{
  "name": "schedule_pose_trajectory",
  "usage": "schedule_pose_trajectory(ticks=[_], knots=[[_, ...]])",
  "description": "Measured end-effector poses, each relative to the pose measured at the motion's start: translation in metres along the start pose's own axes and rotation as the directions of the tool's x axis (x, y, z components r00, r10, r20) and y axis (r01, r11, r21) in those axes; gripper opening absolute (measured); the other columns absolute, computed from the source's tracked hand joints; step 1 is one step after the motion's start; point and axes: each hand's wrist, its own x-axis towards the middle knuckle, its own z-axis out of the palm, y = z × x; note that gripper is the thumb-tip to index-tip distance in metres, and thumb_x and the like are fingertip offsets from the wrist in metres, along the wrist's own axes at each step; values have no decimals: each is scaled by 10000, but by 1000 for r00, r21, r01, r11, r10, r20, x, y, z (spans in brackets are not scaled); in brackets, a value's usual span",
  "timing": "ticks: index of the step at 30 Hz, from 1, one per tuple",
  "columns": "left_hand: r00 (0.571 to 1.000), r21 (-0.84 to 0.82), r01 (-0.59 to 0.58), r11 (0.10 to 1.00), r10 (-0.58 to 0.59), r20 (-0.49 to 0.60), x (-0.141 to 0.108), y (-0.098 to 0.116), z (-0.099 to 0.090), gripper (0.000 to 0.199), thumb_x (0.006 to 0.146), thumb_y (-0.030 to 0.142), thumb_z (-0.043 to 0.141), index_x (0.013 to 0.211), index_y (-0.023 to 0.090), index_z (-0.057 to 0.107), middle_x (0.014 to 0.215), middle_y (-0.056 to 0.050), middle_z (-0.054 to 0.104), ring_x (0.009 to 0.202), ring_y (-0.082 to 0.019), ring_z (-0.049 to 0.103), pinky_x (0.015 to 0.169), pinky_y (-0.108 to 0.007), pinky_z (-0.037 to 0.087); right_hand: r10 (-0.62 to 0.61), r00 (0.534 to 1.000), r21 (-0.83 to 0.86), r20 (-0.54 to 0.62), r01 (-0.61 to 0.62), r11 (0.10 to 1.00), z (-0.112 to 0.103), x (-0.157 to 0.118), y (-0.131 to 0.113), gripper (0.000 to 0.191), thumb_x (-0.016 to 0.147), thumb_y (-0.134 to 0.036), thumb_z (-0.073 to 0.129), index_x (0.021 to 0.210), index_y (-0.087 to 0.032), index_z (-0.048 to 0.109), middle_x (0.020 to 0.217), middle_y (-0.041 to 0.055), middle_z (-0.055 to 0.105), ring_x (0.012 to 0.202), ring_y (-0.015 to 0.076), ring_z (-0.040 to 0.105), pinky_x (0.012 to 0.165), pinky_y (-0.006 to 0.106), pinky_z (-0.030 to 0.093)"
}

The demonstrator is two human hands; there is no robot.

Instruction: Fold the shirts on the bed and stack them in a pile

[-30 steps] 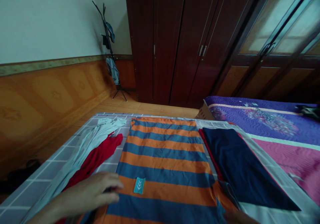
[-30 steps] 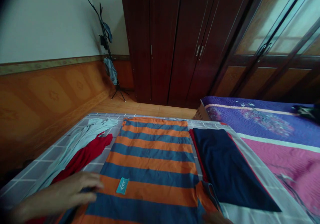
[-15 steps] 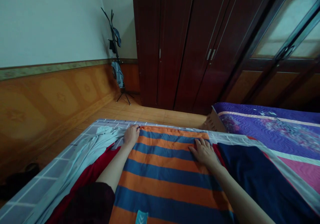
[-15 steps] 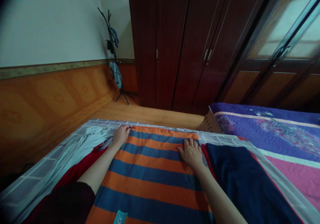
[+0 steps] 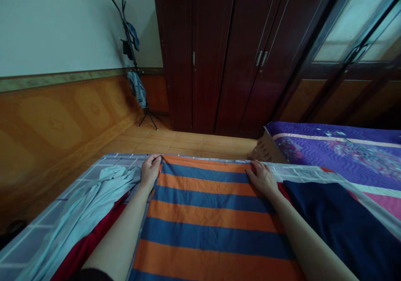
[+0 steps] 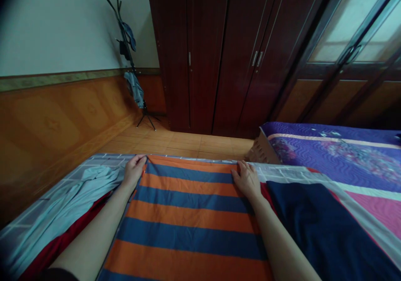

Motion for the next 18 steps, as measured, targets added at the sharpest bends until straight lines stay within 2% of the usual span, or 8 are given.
schedule_pose_trajectory(ticks=[3, 6, 9, 11, 13, 15, 17, 18], knots=[[1000, -150, 27, 988, -27, 4, -2, 1, 1, 365, 757, 474, 512, 896, 159, 633, 886, -50, 695, 823, -182, 647, 726, -265, 517, 97, 994, -16, -48, -98, 995, -2, 8, 14, 447, 822, -220, 398, 1203, -64, 571, 1224, 180, 586, 1167, 263, 509, 1010, 380, 343], [998, -264, 62, 963, -62, 6, -4, 4, 2, 406, 690, 524, 573, 878, 167, 619, 837, -26, 683, 752, -162, 642, 656, -245, 524, 194, 978, -37, -83, -197, 980, -6, 8, 27, 406, 786, -196, 439, 1099, -23, 632, 1124, 216, 621, 1127, 299, 526, 992, 386, 339], [989, -407, 149, 901, -145, 43, -3, 2, 2, 407, 619, 497, 650, 873, 180, 613, 786, 10, 667, 683, -132, 625, 631, -221, 520, 237, 968, -34, -79, -240, 970, -9, 7, 32, 307, 767, -196, 493, 957, -57, 690, 989, 183, 668, 1022, 288, 573, 953, 359, 357], [981, -446, 194, 874, -185, 64, -1, -2, 2, 386, 611, 462, 666, 887, 197, 619, 785, 23, 661, 681, -129, 617, 651, -227, 520, 259, 963, -22, -79, -261, 965, -10, 6, 31, 262, 759, -189, 512, 907, -81, 699, 943, 159, 677, 974, 273, 584, 925, 345, 366], [988, -329, 156, 931, -151, 39, 1, -8, 1, 346, 650, 459, 625, 892, 212, 630, 805, 16, 660, 724, -153, 616, 699, -261, 521, 281, 955, -9, -93, -283, 959, -12, 6, 29, 237, 755, -192, 527, 880, -84, 697, 942, 163, 671, 989, 278, 570, 924, 353, 356], [1000, -60, 19, 998, -20, -6, 4, -12, -1, 309, 692, 464, 561, 849, 212, 650, 824, -11, 653, 802, -195, 611, 785, -319, 509, 301, 948, 8, -105, -301, 953, -14, 6, 26, 211, 755, -202, 540, 845, -88, 693, 940, 171, 665, 1007, 287, 555, 932, 366, 343], [990, 214, -131, 968, 138, -18, 5, -12, -4, 305, 717, 458, 513, 786, 202, 665, 833, -45, 638, 875, -237, 592, 872, -380, 473, 320, 941, 38, -112, -318, 947, -17, 5, 24, 183, 748, -193, 548, 814, -102, 692, 926, 160, 668, 988, 280, 559, 922, 361, 351], [983, 299, -169, 939, 182, -17, 5, -11, -5, 310, 722, 454, 501, 767, 197, 670, 836, -56, 632, 883, -248, 585, 892, -402, 460, 331, 937, 57, -114, -326, 944, -19, 5, 22, 170, 739, -177, 549, 804, -112, 692, 919, 148, 672, 966, 270, 568, 910, 350, 360]])
